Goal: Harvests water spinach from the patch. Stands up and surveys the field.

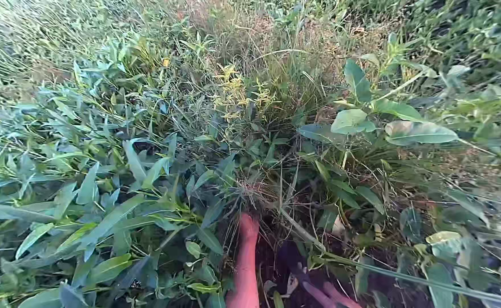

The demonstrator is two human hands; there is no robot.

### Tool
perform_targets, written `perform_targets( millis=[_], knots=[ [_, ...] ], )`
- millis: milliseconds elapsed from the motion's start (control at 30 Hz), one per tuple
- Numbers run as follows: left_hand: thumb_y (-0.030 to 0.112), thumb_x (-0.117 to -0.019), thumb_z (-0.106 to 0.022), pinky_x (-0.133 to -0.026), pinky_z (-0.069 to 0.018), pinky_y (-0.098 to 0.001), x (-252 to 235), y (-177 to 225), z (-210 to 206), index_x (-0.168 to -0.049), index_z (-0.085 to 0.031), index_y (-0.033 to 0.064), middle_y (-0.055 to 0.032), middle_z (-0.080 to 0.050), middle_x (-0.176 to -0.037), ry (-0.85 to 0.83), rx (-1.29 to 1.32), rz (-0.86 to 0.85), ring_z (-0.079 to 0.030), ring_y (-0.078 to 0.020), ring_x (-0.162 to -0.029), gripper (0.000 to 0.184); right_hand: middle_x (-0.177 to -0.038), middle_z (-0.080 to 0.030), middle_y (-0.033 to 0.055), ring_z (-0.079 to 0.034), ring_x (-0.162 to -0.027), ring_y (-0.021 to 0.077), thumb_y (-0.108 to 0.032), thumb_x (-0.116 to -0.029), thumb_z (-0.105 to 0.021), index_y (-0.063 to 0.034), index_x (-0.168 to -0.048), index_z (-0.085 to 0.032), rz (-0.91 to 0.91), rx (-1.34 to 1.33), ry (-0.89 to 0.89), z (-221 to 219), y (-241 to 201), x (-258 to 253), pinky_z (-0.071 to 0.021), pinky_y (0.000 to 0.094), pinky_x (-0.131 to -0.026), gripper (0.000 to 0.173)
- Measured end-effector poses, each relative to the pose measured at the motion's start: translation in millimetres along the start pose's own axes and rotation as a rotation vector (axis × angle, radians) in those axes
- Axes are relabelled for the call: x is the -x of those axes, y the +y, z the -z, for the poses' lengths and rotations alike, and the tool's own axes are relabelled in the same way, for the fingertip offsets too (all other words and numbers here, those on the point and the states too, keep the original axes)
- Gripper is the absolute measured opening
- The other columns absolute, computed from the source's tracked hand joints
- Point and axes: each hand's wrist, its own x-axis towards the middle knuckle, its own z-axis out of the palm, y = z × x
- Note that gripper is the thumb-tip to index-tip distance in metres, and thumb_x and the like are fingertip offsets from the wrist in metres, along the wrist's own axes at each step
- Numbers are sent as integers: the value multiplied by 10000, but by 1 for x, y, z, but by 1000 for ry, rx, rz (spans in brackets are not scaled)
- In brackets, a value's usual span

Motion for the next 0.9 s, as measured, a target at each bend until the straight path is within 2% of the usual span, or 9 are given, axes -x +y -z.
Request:
perform_targets(
  millis=[100,200,300,400,433,500,633,800,900],
  knots=[
    [115,-993,-653,-1108,-462,-483,-1,-4,2,-1305,-612,-104,-282,-668,-1264,37,48,7,-634,-366,-1236,383,-1370,-621,212,-679,-1085,446,-232,-948,-659,-360,-1475,-573,-35,27,3,3,-14,-50,-545,657,-888,548],
    [142,-952,-722,-1058,-499,-507,-6,-25,2,-1195,-674,-93,-270,-704,-1165,147,185,64,-670,-365,-1156,342,-1461,-569,174,-650,-1162,443,-233,-961,-659,-410,-1496,-522,-154,87,-93,13,-43,-87,-532,651,-930,580],
    [144,-907,-805,-1076,-487,-481,3,-43,-1,-1259,-619,-120,-276,-682,-1217,281,514,194,-646,-347,-1193,477,-1433,-585,183,-658,-1141,441,-257,-962,-666,-423,-1509,-505,-144,80,-113,17,-42,-75,-537,639,-923,593],
    [112,-931,-770,-1101,-458,-471,20,-47,16,-1344,-543,-125,-280,-618,-1324,311,729,282,-587,-330,-1261,528,-1436,-575,224,-672,-1094,471,-245,-965,-663,-353,-1504,-540,-61,34,-118,14,-16,-34,-540,673,-896,563],
    [106,-934,-763,-1093,-470,-458,26,-50,22,-1315,-570,-126,-269,-637,-1302,313,727,272,-604,-314,-1245,485,-1421,-582,241,-678,-1071,481,-246,-968,-655,-340,-1496,-555,-35,43,-121,11,-5,-23,-543,684,-876,546],
    [101,-932,-764,-1079,-492,-438,34,-60,31,-1256,-619,-116,-246,-677,-1247,334,680,240,-636,-286,-1211,416,-1380,-603,251,-683,-1047,481,-261,-982,-637,-337,-1490,-562,7,85,-139,6,12,-13,-550,679,-852,520],
    [175,-960,-741,-1056,-494,-525,31,-56,18,-1226,-649,-120,-299,-693,-1182,438,309,186,-664,-393,-1167,409,-1376,-614,231,-684,-1066,463,-244,-968,-659,-332,-1489,-565,39,70,-117,9,10,-29,-547,671,-867,537],
    [288,-937,-725,-1102,-458,-546,4,-20,-23,-1344,-619,-33,-252,-659,-1310,187,-129,122,-613,-381,-1272,529,-1395,-611,203,-679,-1113,426,-283,-970,-669,-370,-1510,-527,13,63,-149,6,-13,-57,-552,632,-916,566],
    [233,-1002,-636,-1208,-319,-544,-9,-9,-30,-1430,-562,-22,-265,-532,-1487,62,-169,121,-460,-393,-1434,504,-1378,-623,199,-682,-1104,423,-281,-971,-665,-367,-1504,-535,19,72,-149,3,-15,-54,-555,630,-903,555]
  ],
)
